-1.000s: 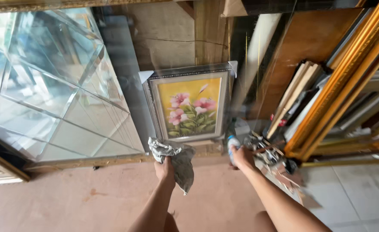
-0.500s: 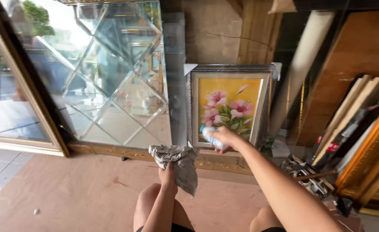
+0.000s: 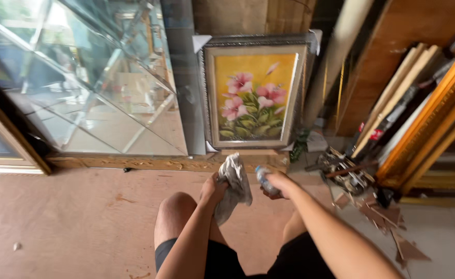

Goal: The person cleans the glass surfaces of several framed pictures using a cloth. They wipe the frames and glass of a large picture featuring a rose, a smaller picture with flowers, and a picture of fruit, moving between them to ensure the surfaces are clean.

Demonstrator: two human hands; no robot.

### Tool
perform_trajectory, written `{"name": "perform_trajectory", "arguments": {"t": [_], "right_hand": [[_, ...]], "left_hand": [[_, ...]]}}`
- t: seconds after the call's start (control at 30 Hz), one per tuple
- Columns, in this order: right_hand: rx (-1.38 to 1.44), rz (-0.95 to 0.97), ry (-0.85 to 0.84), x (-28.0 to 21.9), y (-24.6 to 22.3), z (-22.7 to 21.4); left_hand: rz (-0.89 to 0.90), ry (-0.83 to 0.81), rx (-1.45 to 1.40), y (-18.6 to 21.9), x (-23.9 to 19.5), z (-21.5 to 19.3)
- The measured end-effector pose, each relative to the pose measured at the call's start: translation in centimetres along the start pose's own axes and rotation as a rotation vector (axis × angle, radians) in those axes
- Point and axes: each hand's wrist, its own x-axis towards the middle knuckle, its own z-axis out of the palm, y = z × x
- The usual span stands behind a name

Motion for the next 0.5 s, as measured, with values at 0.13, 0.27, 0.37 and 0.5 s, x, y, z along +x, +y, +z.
{"name": "perform_trajectory", "arguments": {"t": [0.13,0.27,0.37,0.5], "right_hand": [[0.331,0.1,0.111,0.8,3.2,-4.2],[0.698,0.195,0.198,1.0,6.9,-7.2],[0.727,0.183,0.209,0.8,7.7,-7.8],[0.738,0.124,0.286,2.4,6.9,-6.8]], "left_hand": [[0.037,0.067,-0.208,2.5,0.0,0.8],[0.114,0.161,-0.446,3.5,-0.1,1.0],[0.093,0.216,-0.486,3.9,-0.4,0.4],[-0.058,0.376,-0.764,4.3,0.1,-1.2]]}}
